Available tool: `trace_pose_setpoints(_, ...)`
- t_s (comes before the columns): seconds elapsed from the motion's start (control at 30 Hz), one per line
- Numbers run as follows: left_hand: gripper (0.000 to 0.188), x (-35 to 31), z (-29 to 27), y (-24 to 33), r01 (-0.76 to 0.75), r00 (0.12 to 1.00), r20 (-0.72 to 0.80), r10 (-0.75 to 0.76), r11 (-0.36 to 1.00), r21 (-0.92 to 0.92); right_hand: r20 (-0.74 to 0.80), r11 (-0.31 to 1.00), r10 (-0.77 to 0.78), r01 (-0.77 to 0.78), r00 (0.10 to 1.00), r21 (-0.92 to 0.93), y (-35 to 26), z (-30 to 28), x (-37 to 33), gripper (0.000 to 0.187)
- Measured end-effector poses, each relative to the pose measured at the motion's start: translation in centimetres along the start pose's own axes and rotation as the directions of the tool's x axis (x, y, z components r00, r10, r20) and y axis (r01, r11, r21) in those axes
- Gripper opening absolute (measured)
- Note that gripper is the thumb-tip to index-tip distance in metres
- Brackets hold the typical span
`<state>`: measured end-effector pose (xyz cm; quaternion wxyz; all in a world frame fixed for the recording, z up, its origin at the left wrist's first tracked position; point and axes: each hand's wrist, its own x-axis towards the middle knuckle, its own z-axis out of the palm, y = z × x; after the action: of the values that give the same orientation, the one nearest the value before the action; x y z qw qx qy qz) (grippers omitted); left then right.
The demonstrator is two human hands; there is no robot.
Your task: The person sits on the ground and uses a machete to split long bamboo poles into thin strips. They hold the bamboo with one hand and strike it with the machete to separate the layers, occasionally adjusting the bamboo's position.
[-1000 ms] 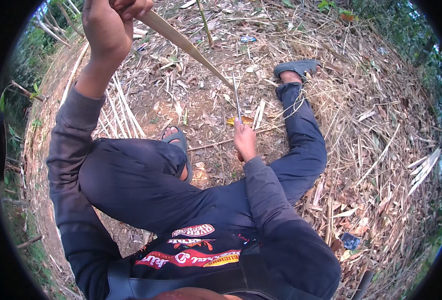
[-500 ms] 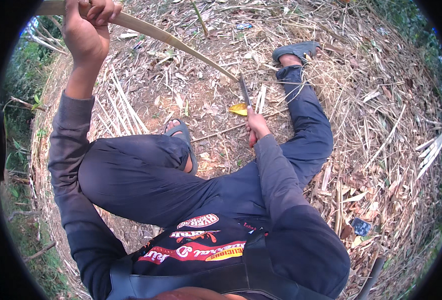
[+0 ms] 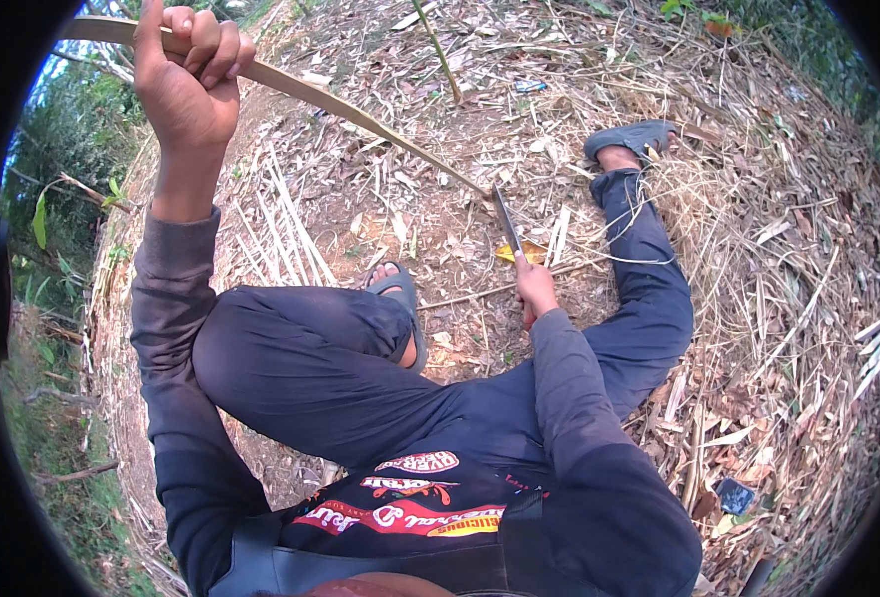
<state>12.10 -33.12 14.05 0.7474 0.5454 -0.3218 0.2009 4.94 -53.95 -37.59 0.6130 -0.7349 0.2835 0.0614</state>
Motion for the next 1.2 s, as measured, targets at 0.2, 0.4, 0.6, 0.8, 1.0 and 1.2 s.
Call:
trace_pose_setpoints(0.2,0.042,1.2,-1.3,-0.2,-0.011,1.000,0.021,0.011,1.000,-0.003,-0.169,0.986,-0.152,0.139,0.974,-0.089,-2.2,0.0,-2.9,0.057)
trace_pose_setpoints(0.4,0.039,0.8,-1.0,-0.6,-0.107,0.994,-0.007,0.107,0.994,0.035,-0.341,0.902,-0.428,0.417,0.837,-0.109,-5.4,-0.1,-6.0,0.045)
trace_pose_setpoints(0.6,0.041,0.0,-0.9,-0.8,0.034,0.994,0.098,-0.037,0.999,0.037,-0.214,0.943,-0.235,0.169,0.948,-0.286,-1.9,1.9,-1.0,0.058)
trace_pose_setpoints(0.8,0.041,2.1,-5.6,-3.3,0.204,0.964,0.242,-0.107,0.882,-0.424,-0.153,0.954,-0.226,0.187,0.962,-0.235,-0.2,2.1,0.1,0.063)
trace_pose_setpoints(1.0,0.045,0.5,-1.6,-1.8,-0.038,0.999,0.037,0.035,0.996,0.081,-0.242,0.937,-0.350,0.335,0.905,-0.103,-7.6,0.7,-7.4,0.046)
trace_pose_setpoints(1.2,0.048,0.5,-0.7,-1.8,0.069,0.975,0.214,-0.056,0.996,-0.053,-0.228,0.760,-0.646,0.642,0.728,-0.104,-9.9,2.8,-12.8,0.032)
